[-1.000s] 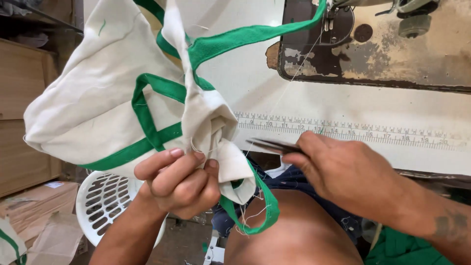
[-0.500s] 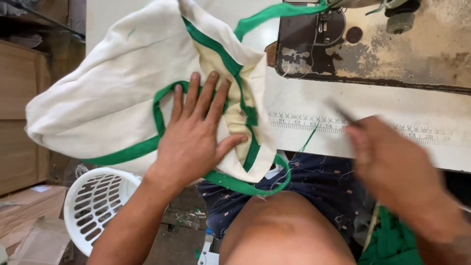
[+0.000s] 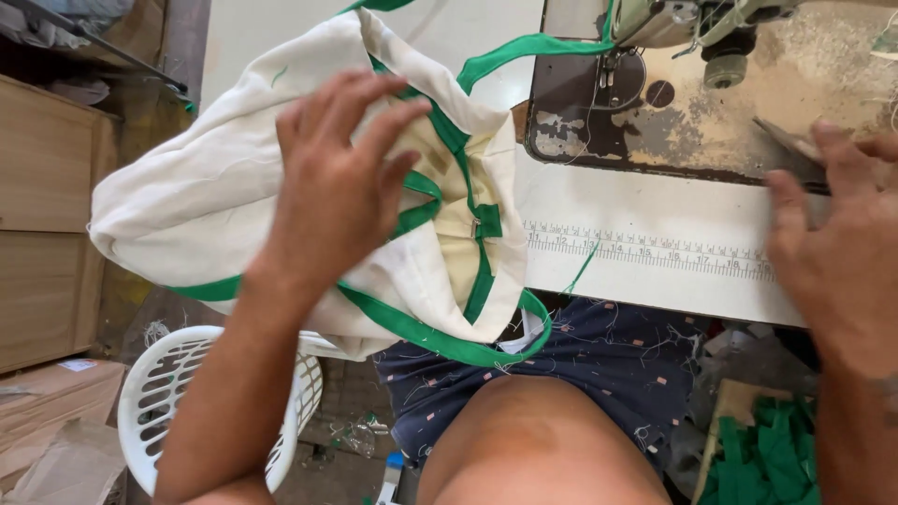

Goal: Sewing a zipper onto a white and green tote bag using an industrial sewing machine and trimming threads with scissors.

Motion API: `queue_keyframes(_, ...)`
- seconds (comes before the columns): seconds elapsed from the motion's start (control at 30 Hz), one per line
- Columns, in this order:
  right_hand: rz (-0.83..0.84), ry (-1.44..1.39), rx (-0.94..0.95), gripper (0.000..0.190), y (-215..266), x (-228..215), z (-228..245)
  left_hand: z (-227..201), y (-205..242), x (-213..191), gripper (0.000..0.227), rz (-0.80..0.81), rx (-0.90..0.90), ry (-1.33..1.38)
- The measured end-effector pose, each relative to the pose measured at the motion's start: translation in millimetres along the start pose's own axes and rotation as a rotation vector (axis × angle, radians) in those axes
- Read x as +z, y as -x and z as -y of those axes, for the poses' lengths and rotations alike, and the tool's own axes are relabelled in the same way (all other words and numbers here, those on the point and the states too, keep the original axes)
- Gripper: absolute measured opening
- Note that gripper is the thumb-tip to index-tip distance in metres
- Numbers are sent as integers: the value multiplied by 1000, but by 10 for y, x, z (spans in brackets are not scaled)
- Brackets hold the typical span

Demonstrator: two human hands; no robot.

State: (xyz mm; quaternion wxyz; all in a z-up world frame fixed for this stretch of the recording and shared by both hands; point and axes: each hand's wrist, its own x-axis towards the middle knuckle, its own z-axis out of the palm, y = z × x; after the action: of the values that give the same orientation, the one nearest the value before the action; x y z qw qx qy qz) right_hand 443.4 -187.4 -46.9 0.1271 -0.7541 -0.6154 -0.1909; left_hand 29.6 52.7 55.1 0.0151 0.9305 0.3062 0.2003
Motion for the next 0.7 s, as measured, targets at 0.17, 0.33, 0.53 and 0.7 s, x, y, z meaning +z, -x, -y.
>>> queue_keyframes(0.17, -42, -575, -47, 30, -429, -451, 1183, 261, -359, -204, 52, 63, 132, -14)
queue_keyframes(0.33, 303, -748, 18, 53, -1001, -315, 1711, -84, -464, -135, 29, 91, 267, 144)
queue_keyframes(0.53, 138, -866, -56, 14, -975, -518, 1699, -311, -420, 194, 37, 167, 296, 254)
queue_keyframes(0.7, 182, -950, 19, 14, -774, -782, 1660, -708, -353, 126, 51, 153, 310, 349)
